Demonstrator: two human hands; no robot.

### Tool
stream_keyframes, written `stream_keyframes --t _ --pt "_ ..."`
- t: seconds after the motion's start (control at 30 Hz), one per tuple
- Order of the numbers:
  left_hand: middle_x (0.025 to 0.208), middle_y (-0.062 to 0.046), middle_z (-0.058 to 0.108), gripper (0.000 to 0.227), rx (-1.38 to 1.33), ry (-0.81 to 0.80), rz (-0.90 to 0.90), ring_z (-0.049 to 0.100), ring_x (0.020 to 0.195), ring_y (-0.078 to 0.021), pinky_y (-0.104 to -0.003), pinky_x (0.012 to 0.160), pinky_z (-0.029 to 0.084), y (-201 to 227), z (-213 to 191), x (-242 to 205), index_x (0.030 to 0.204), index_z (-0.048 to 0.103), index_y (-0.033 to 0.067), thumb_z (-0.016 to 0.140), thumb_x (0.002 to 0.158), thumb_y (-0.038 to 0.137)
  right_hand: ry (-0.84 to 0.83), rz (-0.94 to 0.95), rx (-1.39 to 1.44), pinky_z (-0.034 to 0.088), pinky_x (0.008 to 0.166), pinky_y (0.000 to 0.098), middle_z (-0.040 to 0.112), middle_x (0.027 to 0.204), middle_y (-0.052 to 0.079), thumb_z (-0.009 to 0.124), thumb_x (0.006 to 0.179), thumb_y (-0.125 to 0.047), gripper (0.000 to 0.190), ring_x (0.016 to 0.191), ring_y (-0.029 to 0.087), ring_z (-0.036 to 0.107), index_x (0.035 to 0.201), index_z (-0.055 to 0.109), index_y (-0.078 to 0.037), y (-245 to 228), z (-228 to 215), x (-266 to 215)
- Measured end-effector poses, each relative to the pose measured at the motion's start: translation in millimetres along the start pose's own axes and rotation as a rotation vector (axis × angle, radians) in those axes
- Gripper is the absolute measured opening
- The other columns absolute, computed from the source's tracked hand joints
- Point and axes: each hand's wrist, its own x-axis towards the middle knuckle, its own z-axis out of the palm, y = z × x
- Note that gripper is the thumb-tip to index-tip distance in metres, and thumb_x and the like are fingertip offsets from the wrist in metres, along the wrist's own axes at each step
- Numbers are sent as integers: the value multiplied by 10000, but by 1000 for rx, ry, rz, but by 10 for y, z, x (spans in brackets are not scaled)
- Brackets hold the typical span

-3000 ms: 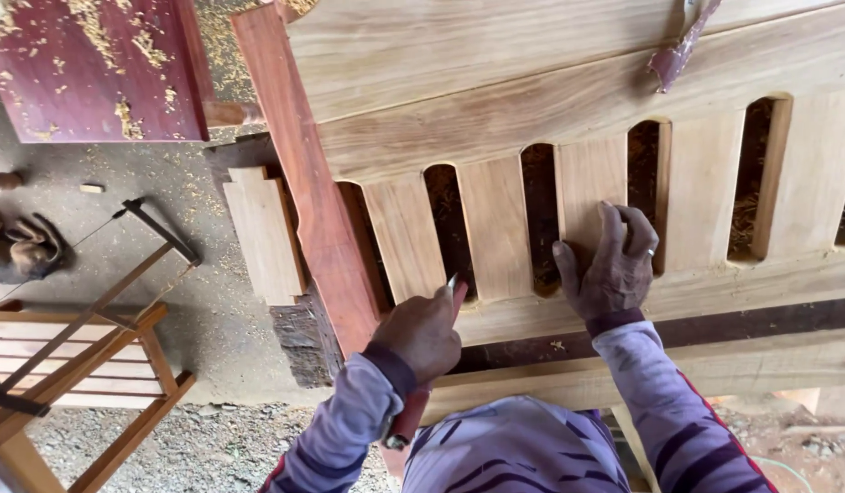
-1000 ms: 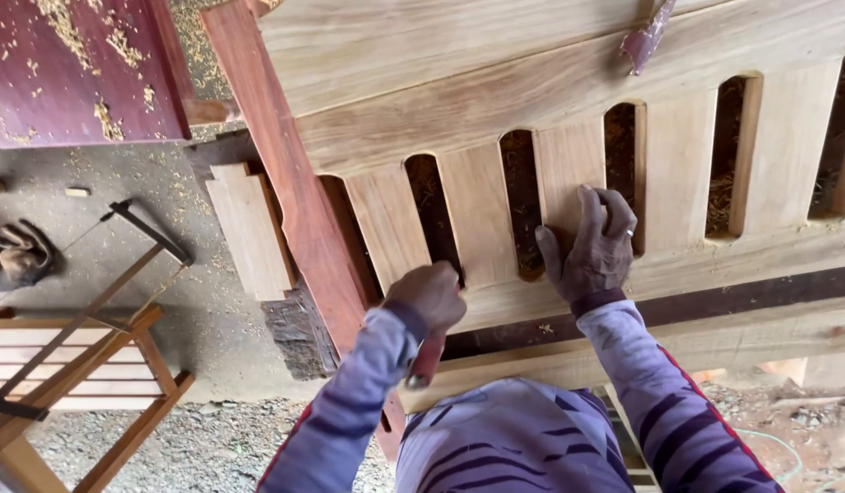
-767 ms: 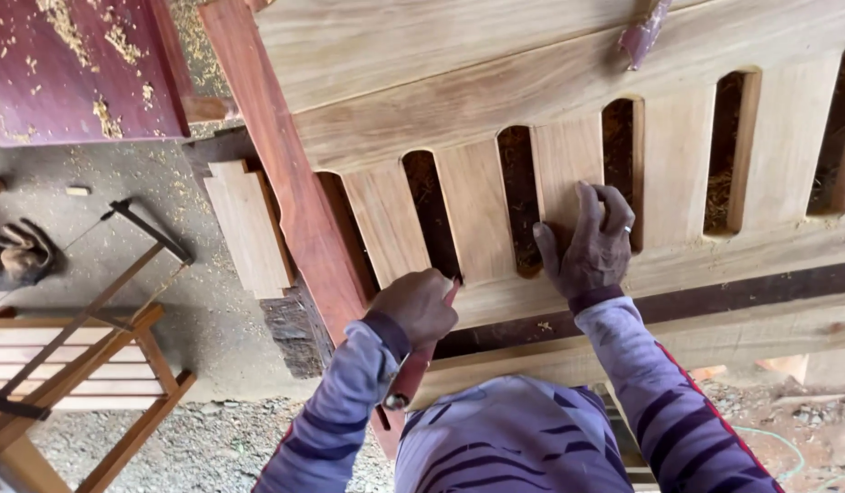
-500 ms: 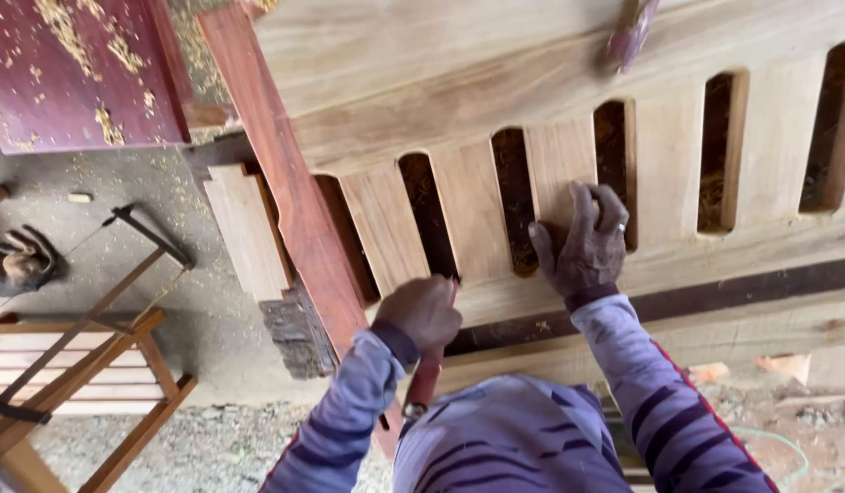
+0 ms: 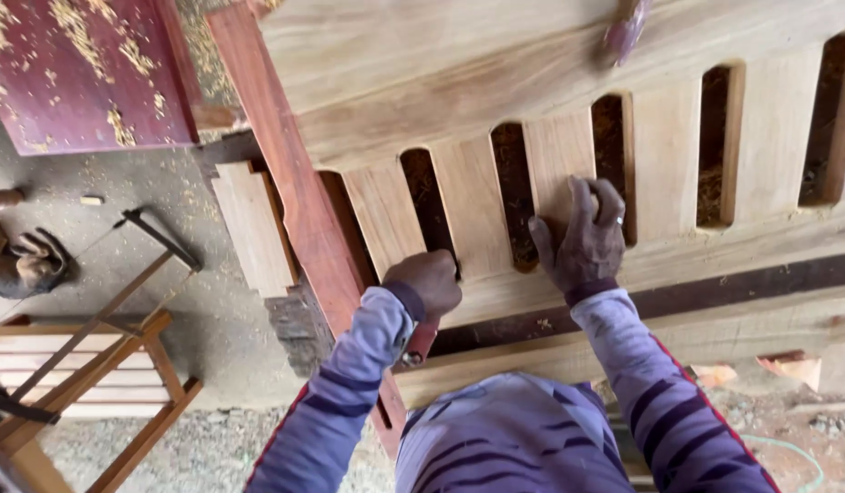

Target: The person files the inside edges of rectangular cutout slots in a wooden chair back panel, using a hand file with the other hand steadying the panel. They work slot by slot along the panel, smoothing the cut edges.

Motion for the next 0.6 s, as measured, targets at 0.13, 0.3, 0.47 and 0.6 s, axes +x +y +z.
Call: stream_keyframes --t 0.13,0.3,0.47,0.6 --pt "862 -270 727 273 40 -33 52 726 857 -440 -536 782 579 132 -212 -113 889 769 9 620 734 177 4 18 2 552 921 523 453 1412 188 805 936 -371 717 1229 415 557 1495 461 -80 55 20 79" --pt "861 -264 735 263 20 -55 6 736 879 -426 -525 800 581 103 -129 -5 896 763 19 612 741 168 8 -6 -7 548 943 526 446 1433 171 805 948 -362 723 1245 415 555 1511 446 -87 36 18 10" --pt "879 -254 732 265 52 -72 23 726 881 -433 -530 801 570 106 -175 -125 906 769 24 618 739 162 -5 31 15 547 924 525 446 1422 177 808 931 -369 720 1224 414 565 1499 459 -97 27 29 17" --pt "885 -259 736 275 80 -49 42 728 876 -438 -529 791 574 51 -118 112 911 763 -4 600 781 175 13 27 24 540 945 525 453 1431 172 809 943 -366 710 1226 413 568 1501 465 -94 21 -4 54"
